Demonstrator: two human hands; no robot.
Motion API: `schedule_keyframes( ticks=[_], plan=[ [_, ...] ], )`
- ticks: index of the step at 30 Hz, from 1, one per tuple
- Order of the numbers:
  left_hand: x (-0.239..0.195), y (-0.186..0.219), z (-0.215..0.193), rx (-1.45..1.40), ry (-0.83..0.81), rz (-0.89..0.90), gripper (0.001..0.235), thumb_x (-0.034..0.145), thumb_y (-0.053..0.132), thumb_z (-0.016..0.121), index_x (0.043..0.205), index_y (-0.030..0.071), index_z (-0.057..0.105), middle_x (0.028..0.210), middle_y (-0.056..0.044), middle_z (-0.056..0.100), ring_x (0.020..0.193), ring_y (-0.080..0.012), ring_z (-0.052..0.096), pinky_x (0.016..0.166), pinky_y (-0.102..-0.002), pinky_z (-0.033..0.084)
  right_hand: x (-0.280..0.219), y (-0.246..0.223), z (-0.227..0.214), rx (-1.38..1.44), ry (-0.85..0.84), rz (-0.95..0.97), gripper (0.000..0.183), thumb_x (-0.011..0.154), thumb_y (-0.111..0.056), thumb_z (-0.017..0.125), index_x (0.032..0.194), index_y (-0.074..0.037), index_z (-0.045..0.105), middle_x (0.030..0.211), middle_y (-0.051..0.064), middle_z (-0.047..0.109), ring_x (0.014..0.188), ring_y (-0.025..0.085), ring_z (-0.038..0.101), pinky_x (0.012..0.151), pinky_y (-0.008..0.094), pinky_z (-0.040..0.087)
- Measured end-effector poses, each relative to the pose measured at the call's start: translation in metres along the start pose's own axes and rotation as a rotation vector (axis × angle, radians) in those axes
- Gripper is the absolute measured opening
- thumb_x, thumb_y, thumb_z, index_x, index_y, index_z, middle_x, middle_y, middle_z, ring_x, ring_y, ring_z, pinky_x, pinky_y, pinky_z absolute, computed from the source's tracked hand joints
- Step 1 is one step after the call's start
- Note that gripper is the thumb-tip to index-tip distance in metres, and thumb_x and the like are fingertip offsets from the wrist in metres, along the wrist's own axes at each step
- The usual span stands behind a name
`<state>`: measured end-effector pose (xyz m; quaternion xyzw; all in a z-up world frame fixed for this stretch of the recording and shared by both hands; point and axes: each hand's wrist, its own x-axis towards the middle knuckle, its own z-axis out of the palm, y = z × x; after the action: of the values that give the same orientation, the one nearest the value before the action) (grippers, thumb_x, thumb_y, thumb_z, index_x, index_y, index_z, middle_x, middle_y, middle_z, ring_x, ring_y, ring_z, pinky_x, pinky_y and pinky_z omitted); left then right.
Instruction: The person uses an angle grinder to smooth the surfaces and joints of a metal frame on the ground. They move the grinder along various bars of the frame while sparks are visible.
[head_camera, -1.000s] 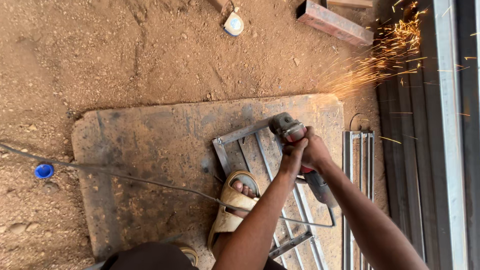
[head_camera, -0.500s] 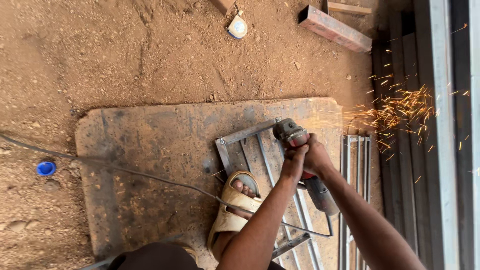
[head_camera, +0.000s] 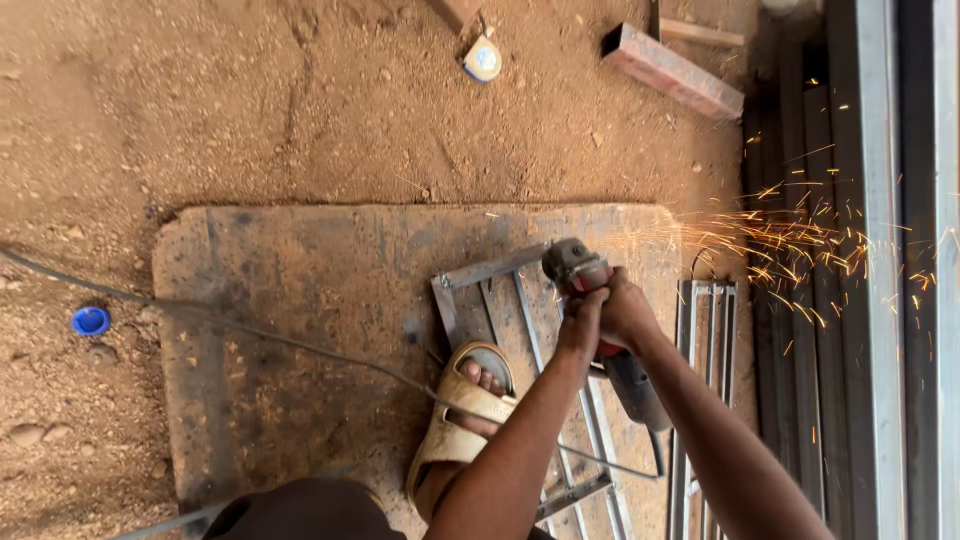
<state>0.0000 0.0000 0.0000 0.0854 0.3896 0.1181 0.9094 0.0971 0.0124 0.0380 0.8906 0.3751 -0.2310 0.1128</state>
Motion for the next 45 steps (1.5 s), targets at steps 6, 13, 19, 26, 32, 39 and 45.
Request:
schedule_keyframes(
  ticks=[6,13,19,26,32,39,45],
  plan=[
    [0.018,-0.02,0.003,0.03,0.053,0.064,0.084,0.077,0.057,0.061,0.149,0.018,0.044,0.139,-0.011,0.06,0.122,-0.0252,0.061,0.101,-0.043,0.051,-0.003,0.016,0.009,-0.005,0.052,-0.076,0.085,0.073,-0.048,0.085,0.128,0.004,0.044,0.112,0.03,0.071,0.105,0.042,0.071,0.093,0.046,0.057],
    [0.023,-0.001,-0.004,-0.008,-0.006,0.094,0.082,0.074,0.055,0.059,0.147,0.021,0.047,0.138,-0.009,0.059,0.116,-0.0246,0.06,0.092,-0.049,0.051,0.007,0.0,0.005,-0.004,0.045,-0.02,0.089,0.073,-0.05,0.083,0.128,0.006,0.042,0.112,0.03,0.07,0.103,0.042,0.072,0.089,0.047,0.06],
    [0.015,0.002,0.003,0.04,0.011,0.092,0.082,0.076,0.059,0.06,0.147,0.022,0.047,0.138,-0.01,0.061,0.119,-0.0254,0.062,0.097,-0.048,0.051,0.011,0.007,0.001,-0.043,0.068,-0.049,0.093,0.069,-0.052,0.087,0.124,0.008,0.043,0.111,0.031,0.07,0.104,0.042,0.071,0.09,0.045,0.058],
    [0.03,-0.021,0.015,0.115,-0.035,-0.059,0.089,0.083,0.057,0.057,0.159,0.021,0.028,0.147,-0.013,0.049,0.128,-0.028,0.053,0.104,-0.049,0.046,0.004,0.034,0.002,-0.013,0.094,0.011,0.084,0.074,-0.048,0.082,0.124,0.008,0.045,0.113,0.03,0.071,0.104,0.04,0.073,0.088,0.044,0.06],
    [0.048,-0.032,0.009,0.108,-0.01,0.113,0.085,0.078,0.055,0.061,0.15,0.015,0.043,0.144,-0.012,0.056,0.129,-0.0228,0.056,0.109,-0.039,0.044,0.007,0.028,0.006,-0.004,0.093,-0.067,0.082,0.079,-0.041,0.08,0.131,0.006,0.038,0.117,0.03,0.069,0.105,0.039,0.072,0.088,0.044,0.062],
    [0.036,-0.019,0.003,-0.063,-0.024,0.178,0.081,0.078,0.056,0.062,0.147,0.015,0.051,0.138,-0.01,0.061,0.123,-0.0242,0.061,0.103,-0.038,0.048,-0.002,0.003,0.0,-0.072,0.062,-0.057,0.086,0.075,-0.048,0.082,0.13,0.003,0.04,0.113,0.029,0.071,0.105,0.042,0.071,0.09,0.046,0.058],
    [0.02,-0.016,0.0,-0.021,-0.029,0.01,0.082,0.08,0.06,0.057,0.153,0.027,0.038,0.143,-0.005,0.054,0.122,-0.0257,0.06,0.097,-0.052,0.052,-0.006,0.002,-0.001,-0.118,0.046,-0.047,0.089,0.076,-0.05,0.081,0.132,0.005,0.038,0.112,0.03,0.071,0.105,0.043,0.071,0.091,0.046,0.057]
  ],
)
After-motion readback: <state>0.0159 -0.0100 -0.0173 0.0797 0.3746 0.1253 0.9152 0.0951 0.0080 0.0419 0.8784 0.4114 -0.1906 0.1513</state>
